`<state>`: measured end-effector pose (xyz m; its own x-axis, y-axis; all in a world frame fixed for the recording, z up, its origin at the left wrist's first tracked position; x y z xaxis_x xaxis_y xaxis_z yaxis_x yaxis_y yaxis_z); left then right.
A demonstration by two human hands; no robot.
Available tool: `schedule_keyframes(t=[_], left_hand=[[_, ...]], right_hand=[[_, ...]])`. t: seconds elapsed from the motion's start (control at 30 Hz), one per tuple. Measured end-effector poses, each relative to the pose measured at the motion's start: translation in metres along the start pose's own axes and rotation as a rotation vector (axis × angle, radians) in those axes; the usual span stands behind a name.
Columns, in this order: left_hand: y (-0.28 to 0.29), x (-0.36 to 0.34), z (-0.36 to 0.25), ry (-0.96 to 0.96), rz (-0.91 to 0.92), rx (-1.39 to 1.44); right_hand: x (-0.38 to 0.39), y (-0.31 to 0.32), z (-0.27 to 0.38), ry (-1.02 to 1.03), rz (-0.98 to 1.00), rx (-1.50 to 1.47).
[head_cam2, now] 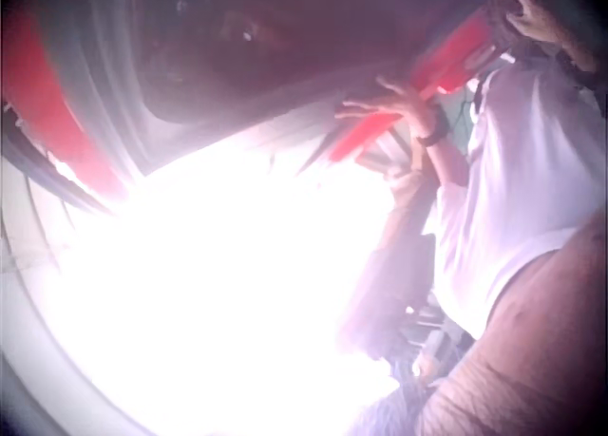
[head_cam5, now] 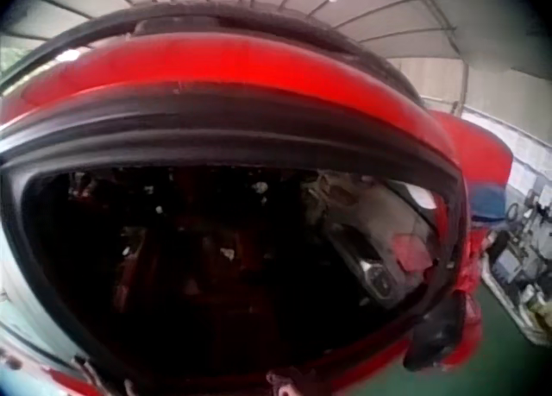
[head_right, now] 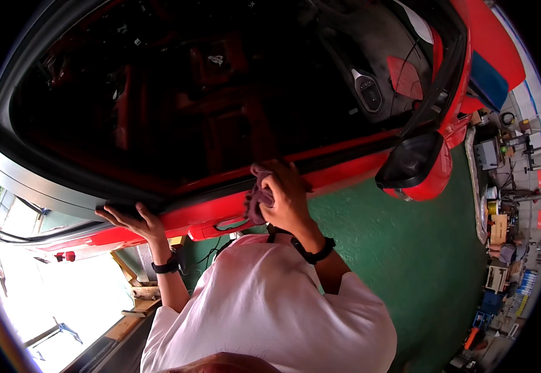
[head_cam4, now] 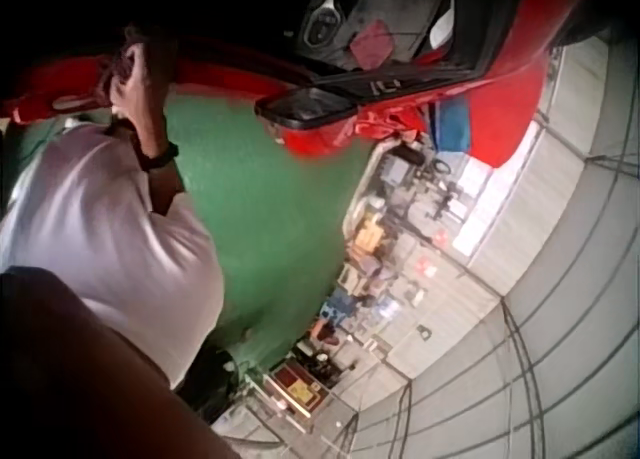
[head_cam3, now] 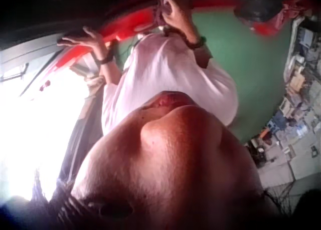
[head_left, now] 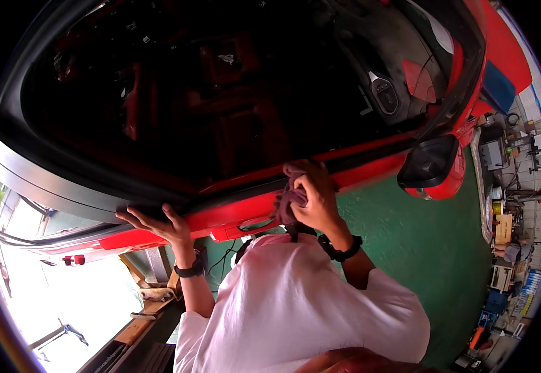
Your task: The person wipes down the hood, fender, side mirror, door panels, and window frame of a car with a cloth.
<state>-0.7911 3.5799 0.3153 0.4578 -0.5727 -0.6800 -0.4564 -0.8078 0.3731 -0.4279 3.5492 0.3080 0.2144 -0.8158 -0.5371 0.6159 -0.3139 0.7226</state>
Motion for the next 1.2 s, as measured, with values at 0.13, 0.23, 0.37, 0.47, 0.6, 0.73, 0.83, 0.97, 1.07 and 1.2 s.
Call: schedule_keyframes(t=[0.13, 0.23, 0.37, 0.47, 0.6, 0.73, 0.83, 0.97, 1.07, 1.2], left_hand=[[-0.002, 0.001, 0.002, -0.02, 0.003, 0.013], [0.0, 0.0, 0.0, -0.029, 0.002, 0.017], [-0.002, 0.001, 0.002, -0.025, 0.004, 0.03], [-0.002, 0.001, 0.003, -0.023, 0.007, 0.038], [0.0, -0.001, 0.002, -0.022, 0.01, 0.06], [0.001, 0.0, 0.007, -0.015, 0.044, 0.087], [0.003, 0.001, 0.005, -0.014, 0.05, 0.076], [-0.003, 0.003, -0.002, -0.043, 0.084, 0.086], [0.002, 0.007, 0.005, -0.032, 0.12, 0.074], [0.013, 0.009, 0.005, -0.032, 0.319, 0.054]], right_hand=[[0.002, 0.04, -0.04, -0.128, 0.018, 0.07], [0.011, 0.054, -0.072, -0.265, 0.054, 0.112], [0.006, 0.052, -0.077, -0.248, 0.133, 0.118], [-0.006, 0.049, -0.066, -0.182, 0.186, 0.154], [-0.023, 0.025, -0.031, -0.069, 0.245, 0.157], [-0.048, -0.022, 0.021, 0.019, 0.271, 0.092], [-0.07, -0.058, 0.066, 0.12, 0.257, 0.023], [-0.085, -0.104, 0.108, 0.248, 0.197, -0.051], [-0.086, -0.103, 0.136, 0.38, 0.086, -0.132], [-0.057, -0.081, 0.113, 0.356, 0.129, -0.094]])
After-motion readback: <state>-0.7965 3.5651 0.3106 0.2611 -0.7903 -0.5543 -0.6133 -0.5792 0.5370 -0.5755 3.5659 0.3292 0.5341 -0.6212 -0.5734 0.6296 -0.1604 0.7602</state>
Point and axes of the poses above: each hand's wrist, its own x-axis away from the middle knuckle, its own y-axis out of the back of the hand, z = x × y, the point moved 10 cm from there along -x, towards the middle knuckle, and after that the axes turned 15 degrees about y, right-handed, at the moved point
